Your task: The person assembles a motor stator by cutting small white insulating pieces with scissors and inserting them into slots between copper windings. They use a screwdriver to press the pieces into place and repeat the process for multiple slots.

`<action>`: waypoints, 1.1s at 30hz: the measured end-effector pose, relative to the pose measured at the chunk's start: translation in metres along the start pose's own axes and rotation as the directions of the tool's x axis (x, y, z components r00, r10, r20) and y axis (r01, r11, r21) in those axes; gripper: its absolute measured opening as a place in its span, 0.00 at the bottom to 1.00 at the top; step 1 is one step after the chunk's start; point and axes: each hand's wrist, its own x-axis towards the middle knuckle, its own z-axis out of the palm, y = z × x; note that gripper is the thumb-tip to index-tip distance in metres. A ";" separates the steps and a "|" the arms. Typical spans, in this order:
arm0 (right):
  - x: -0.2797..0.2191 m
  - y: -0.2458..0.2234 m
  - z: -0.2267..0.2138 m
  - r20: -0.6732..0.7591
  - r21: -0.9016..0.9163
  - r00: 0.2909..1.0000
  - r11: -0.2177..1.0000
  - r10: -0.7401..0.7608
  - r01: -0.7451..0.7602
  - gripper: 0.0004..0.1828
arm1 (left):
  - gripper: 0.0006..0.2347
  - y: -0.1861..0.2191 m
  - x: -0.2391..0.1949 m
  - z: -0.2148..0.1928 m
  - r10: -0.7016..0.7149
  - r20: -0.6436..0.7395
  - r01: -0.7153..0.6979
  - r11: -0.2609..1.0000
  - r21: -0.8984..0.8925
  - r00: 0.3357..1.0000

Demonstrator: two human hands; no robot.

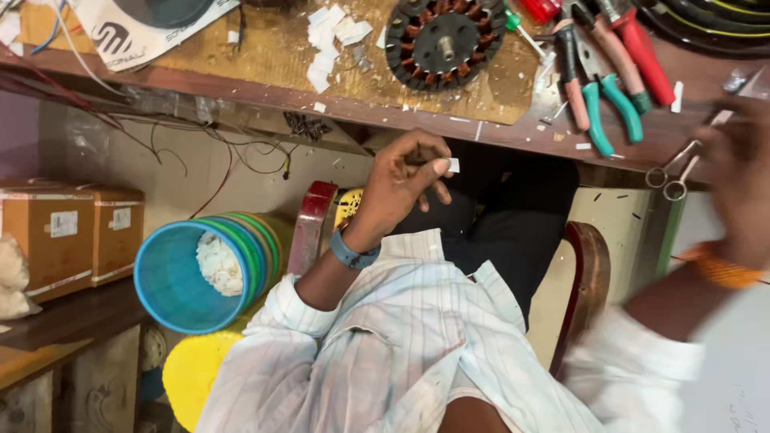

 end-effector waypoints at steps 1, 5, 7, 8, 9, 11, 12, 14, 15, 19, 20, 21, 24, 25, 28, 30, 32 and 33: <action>0.001 -0.023 0.027 0.047 0.154 0.997 0.987 -0.055 0.047 0.20 | 0.06 0.000 0.002 0.003 -0.002 -0.019 0.002 1.000 0.004 1.000; 0.025 -0.053 0.159 0.130 0.387 0.989 0.922 -0.075 0.019 0.12 | 0.05 -0.006 0.006 0.012 0.045 -0.008 -0.045 0.998 0.048 0.999; 0.020 -0.056 0.190 0.093 0.414 0.995 0.910 -0.023 -0.017 0.13 | 0.05 -0.004 0.006 0.015 0.072 0.007 -0.072 0.992 0.105 0.997; 0.021 -0.058 0.195 0.072 0.393 0.997 0.920 -0.027 -0.003 0.12 | 0.04 -0.002 0.007 0.015 0.089 -0.003 -0.088 0.985 0.151 0.996; 0.020 -0.061 0.199 0.051 0.371 0.998 0.928 -0.031 0.010 0.10 | 0.04 0.002 0.006 0.016 0.108 -0.012 -0.103 0.975 0.196 0.994; 0.022 -0.069 0.197 0.038 0.295 0.998 0.954 -0.058 0.044 0.09 | 0.03 0.005 0.006 0.016 0.161 -0.007 -0.153 0.951 0.270 0.987; 0.023 -0.072 0.194 0.048 0.242 0.996 0.968 -0.073 0.059 0.09 | 0.02 0.004 0.006 0.017 0.187 0.006 -0.180 0.937 0.298 0.982; 0.022 -0.077 0.192 0.072 0.241 0.997 0.971 -0.023 0.005 0.07 | 0.01 0.001 0.004 0.018 0.210 0.014 -0.203 0.922 0.330 0.978; 0.021 -0.079 0.193 0.089 0.292 0.995 0.954 0.039 -0.063 0.05 | 0.01 -0.001 0.003 0.018 0.208 0.008 -0.199 0.922 0.333 0.978; 0.020 -0.080 0.185 0.008 0.014 0.970 0.970 -0.245 0.245 0.07 | 0.06 -0.009 0.005 0.024 0.056 -0.049 -0.043 0.969 0.243 0.997; 0.021 -0.081 0.183 0.008 -0.044 0.945 0.944 -0.327 0.327 0.07 | 0.06 -0.010 0.004 0.026 0.040 -0.039 -0.033 0.984 0.174 0.998; 0.023 -0.081 0.178 0.012 -0.101 0.914 0.908 -0.406 0.406 0.07 | 0.06 -0.011 0.005 0.028 0.025 -0.029 -0.022 0.994 0.103 0.999; 0.026 -0.084 0.167 0.057 -0.160 0.842 0.828 -0.537 0.538 0.07 | 0.07 -0.011 0.001 0.032 0.026 0.000 -0.026 1.000 0.012 1.000; 0.027 -0.086 0.165 0.073 -0.163 0.822 0.807 -0.564 0.568 0.08 | 0.07 -0.010 0.001 0.033 0.038 0.011 -0.038 0.999 0.002 0.999; 0.029 -0.093 0.167 -0.009 -0.131 0.854 0.847 -0.520 0.515 0.07 | 0.06 -0.003 0.004 0.040 0.072 -0.028 -0.072 0.997 -0.013 0.997; 0.028 -0.093 0.174 -0.094 -0.111 0.864 0.868 -0.494 0.484 0.08 | 0.05 0.001 0.005 0.044 0.126 -0.055 -0.127 0.992 -0.016 0.990; 0.024 -0.091 0.184 -0.168 -0.043 0.893 0.908 -0.418 0.417 0.08 | 0.04 0.005 0.004 0.047 0.184 -0.095 -0.181 0.983 0.033 0.978; 0.020 -0.089 0.188 -0.196 0.016 0.914 0.931 -0.355 0.365 0.07 | 0.04 0.007 0.002 0.049 0.218 -0.119 -0.209 0.974 0.084 0.969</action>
